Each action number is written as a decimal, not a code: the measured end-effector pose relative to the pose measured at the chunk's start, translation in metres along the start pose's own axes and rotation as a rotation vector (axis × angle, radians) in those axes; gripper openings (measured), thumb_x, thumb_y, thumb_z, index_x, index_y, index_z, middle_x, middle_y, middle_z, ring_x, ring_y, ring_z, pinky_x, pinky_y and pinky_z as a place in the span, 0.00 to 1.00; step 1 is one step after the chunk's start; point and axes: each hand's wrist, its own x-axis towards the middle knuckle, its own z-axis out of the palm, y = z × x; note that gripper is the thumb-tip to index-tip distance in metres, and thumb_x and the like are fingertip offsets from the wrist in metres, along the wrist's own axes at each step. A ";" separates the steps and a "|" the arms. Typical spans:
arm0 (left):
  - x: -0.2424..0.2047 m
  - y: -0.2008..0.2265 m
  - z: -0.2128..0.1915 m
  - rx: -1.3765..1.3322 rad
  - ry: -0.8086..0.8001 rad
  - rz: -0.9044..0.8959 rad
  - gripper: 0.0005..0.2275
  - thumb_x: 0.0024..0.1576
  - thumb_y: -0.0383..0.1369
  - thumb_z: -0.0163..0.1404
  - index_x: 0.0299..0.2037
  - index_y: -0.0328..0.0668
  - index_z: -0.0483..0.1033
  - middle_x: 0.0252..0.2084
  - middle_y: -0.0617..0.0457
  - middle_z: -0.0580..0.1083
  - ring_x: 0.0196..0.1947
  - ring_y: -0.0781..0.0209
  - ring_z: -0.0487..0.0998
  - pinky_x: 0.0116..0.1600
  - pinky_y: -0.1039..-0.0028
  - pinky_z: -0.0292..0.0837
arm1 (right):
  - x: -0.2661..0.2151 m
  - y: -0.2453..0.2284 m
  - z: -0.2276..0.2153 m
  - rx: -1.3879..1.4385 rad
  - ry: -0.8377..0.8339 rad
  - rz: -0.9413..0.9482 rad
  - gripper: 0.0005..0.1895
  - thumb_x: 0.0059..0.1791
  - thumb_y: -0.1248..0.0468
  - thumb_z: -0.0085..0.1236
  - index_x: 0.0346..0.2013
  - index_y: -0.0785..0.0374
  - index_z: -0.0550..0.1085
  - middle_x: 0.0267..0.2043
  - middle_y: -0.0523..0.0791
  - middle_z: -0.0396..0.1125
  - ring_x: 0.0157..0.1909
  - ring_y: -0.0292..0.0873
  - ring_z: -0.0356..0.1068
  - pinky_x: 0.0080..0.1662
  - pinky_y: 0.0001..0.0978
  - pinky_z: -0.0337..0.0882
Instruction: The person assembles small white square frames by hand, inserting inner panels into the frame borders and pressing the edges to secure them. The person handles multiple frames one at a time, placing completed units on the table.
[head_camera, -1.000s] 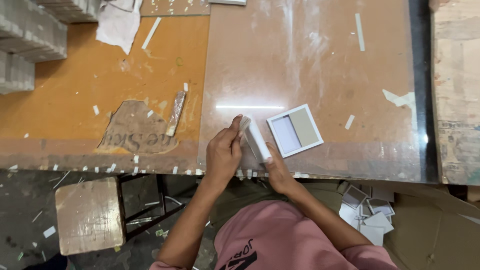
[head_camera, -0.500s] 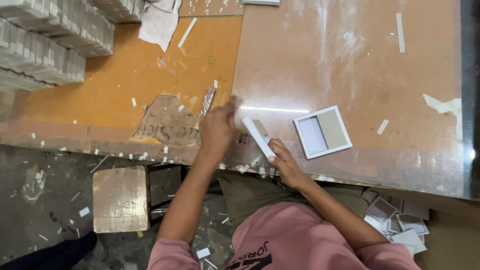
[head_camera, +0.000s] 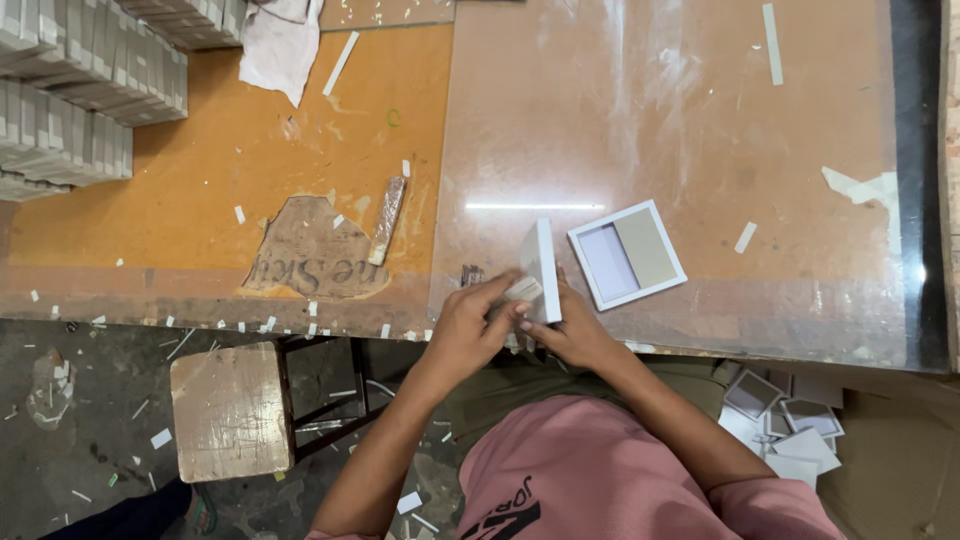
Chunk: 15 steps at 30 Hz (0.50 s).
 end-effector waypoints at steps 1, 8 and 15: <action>0.000 0.002 -0.003 0.066 0.036 0.063 0.15 0.59 0.31 0.56 0.55 0.33 0.77 0.35 0.40 0.78 0.31 0.50 0.81 0.38 0.65 0.76 | 0.001 0.002 0.001 -0.125 0.026 -0.106 0.18 0.45 0.59 0.61 0.47 0.65 0.75 0.44 0.51 0.74 0.51 0.58 0.73 0.67 0.59 0.50; -0.009 0.015 -0.003 0.417 -0.205 0.287 0.23 0.51 0.26 0.53 0.59 0.52 0.79 0.27 0.48 0.75 0.25 0.48 0.77 0.31 0.59 0.71 | 0.004 0.017 0.006 -0.520 -0.029 -0.254 0.21 0.39 0.61 0.66 0.45 0.61 0.76 0.44 0.51 0.72 0.55 0.59 0.70 0.74 0.66 0.38; 0.000 0.010 -0.002 0.358 -0.151 0.205 0.20 0.56 0.29 0.53 0.60 0.57 0.77 0.30 0.52 0.77 0.27 0.52 0.79 0.33 0.62 0.73 | 0.005 0.017 0.007 -0.558 -0.065 -0.187 0.16 0.45 0.59 0.64 0.45 0.61 0.76 0.48 0.52 0.71 0.56 0.56 0.70 0.76 0.62 0.40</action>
